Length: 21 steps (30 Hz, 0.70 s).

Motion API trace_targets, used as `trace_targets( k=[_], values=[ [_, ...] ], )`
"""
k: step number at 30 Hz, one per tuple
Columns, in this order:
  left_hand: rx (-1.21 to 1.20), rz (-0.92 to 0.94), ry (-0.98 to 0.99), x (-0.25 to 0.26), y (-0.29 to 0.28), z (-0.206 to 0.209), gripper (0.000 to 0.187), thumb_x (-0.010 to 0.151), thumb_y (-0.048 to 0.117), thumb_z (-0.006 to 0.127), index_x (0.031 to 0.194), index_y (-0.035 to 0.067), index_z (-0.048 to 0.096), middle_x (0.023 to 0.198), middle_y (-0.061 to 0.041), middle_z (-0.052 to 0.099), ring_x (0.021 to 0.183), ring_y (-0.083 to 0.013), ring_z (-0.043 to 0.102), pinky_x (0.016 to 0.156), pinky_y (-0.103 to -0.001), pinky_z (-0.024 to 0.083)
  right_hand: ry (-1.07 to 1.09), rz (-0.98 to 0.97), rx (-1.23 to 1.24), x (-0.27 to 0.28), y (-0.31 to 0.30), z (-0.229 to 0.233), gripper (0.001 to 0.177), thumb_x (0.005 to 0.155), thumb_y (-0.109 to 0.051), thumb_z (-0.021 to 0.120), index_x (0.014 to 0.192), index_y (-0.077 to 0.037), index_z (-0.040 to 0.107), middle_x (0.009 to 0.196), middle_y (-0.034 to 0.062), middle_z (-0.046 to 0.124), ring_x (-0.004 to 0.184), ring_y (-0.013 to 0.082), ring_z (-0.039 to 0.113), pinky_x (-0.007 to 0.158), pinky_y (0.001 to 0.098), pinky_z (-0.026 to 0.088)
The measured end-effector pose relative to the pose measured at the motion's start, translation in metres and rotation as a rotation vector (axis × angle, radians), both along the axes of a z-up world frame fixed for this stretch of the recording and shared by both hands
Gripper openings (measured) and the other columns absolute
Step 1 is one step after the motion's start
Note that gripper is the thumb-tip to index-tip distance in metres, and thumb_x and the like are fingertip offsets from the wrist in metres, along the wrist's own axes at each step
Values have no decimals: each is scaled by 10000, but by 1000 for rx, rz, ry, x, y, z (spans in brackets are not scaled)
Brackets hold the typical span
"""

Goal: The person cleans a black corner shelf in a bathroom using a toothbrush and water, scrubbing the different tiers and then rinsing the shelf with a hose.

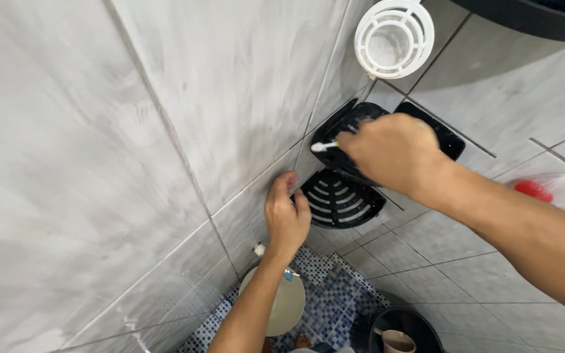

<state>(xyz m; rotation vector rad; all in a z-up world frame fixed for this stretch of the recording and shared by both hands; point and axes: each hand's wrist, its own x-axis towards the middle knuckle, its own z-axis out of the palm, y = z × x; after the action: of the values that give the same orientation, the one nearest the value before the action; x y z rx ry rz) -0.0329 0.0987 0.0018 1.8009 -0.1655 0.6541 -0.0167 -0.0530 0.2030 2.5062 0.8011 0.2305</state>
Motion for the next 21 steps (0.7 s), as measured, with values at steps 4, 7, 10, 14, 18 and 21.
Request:
trace_targets(
  k=[4, 7, 10, 14, 18, 21],
  values=[
    [17, -12, -30, 0, -1, 4, 350, 879, -19, 592, 1228, -39, 611, 1151, -236, 704, 1072, -383, 692, 954, -457, 539, -5, -92, 29, -28, -34, -10, 417, 847, -195, 587, 1247, -181, 703, 834, 114, 705, 577, 262, 711, 446, 398, 558],
    [42, -25, -41, 0, 2, 5, 357, 880, -17, 589, 1235, -43, 607, 1165, -243, 700, 1079, -388, 690, 954, -458, 539, -26, -66, 11, -56, -63, -26, 499, 775, -169, 611, 1268, -159, 692, 892, 129, 700, 624, 258, 716, 459, 393, 568],
    [54, -27, -90, 7, -4, 8, 359, 881, -24, 585, 1238, -46, 610, 1169, -252, 694, 1075, -400, 685, 954, -464, 537, -64, 17, 62, -47, -65, -43, 430, 827, -136, 603, 1248, -108, 685, 846, 121, 694, 622, 240, 696, 467, 372, 558],
    [28, -34, -159, 20, -23, 17, 350, 903, -31, 564, 1251, -40, 608, 1166, -243, 688, 1072, -396, 689, 948, -454, 551, -156, 127, 51, -27, -42, -57, 332, 857, -181, 599, 1151, -55, 686, 825, 102, 685, 707, 239, 700, 568, 357, 570],
    [61, -27, -191, 15, -11, 26, 364, 904, -40, 555, 1266, -47, 599, 1181, -242, 678, 1082, -404, 679, 962, -467, 537, -41, -28, -120, -57, -71, -28, 413, 831, -146, 596, 1230, -97, 690, 822, 93, 680, 622, 203, 696, 452, 335, 564],
    [96, -5, -237, 15, -15, 36, 368, 910, -37, 572, 1278, -35, 599, 1237, -253, 661, 1141, -418, 634, 1010, -488, 511, -79, -13, -141, -62, -78, -29, 408, 809, -145, 600, 1200, -85, 697, 835, 94, 692, 647, 199, 704, 466, 321, 568]
  ],
)
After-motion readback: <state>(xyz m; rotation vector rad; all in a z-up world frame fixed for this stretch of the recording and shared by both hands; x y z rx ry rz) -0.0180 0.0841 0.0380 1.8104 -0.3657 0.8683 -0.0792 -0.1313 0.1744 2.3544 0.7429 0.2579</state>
